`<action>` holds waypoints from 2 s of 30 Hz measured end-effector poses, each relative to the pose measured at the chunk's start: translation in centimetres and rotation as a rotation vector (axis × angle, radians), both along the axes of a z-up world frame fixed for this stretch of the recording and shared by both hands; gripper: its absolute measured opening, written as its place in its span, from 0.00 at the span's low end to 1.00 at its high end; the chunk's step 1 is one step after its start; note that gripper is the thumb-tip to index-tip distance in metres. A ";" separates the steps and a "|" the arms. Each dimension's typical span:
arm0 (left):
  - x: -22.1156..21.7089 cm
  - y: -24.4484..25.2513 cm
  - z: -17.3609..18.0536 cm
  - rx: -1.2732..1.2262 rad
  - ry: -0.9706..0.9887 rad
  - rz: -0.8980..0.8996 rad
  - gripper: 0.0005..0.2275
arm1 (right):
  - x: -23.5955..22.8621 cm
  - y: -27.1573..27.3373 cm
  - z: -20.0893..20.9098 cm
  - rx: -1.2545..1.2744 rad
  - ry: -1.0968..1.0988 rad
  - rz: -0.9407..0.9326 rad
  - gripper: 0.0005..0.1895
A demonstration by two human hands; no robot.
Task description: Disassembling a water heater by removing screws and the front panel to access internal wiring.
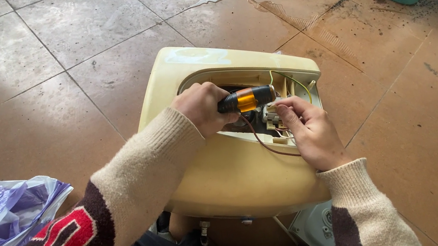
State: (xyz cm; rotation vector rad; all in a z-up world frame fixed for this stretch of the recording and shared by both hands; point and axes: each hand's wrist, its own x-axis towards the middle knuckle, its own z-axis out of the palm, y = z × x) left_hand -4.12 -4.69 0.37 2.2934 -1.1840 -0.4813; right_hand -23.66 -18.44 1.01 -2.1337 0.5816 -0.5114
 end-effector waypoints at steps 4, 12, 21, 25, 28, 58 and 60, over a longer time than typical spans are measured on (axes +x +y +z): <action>0.9 -0.5 -0.7 0.021 0.021 0.002 0.09 | 0.0 0.2 0.2 0.000 -0.012 -0.002 0.11; -1.5 0.3 1.8 0.160 -0.185 0.073 0.06 | -0.3 0.4 0.7 0.013 -0.022 0.023 0.11; -1.9 0.8 0.7 0.107 -0.316 0.031 0.06 | -0.5 0.2 0.4 -0.027 -0.050 0.065 0.11; -1.9 0.9 0.9 0.120 -0.366 0.003 0.07 | -0.5 0.3 0.3 -0.028 -0.048 0.067 0.11; -1.8 0.7 0.5 0.133 -0.476 0.002 0.08 | -0.4 0.1 0.3 -0.048 -0.050 0.066 0.11; 1.5 2.1 -3.6 -0.165 -0.348 0.269 0.13 | 3.2 0.8 1.6 -0.347 0.280 0.073 0.11; 1.5 2.0 -3.5 -0.133 -0.303 0.228 0.15 | 3.2 0.8 1.6 -0.341 0.223 0.107 0.11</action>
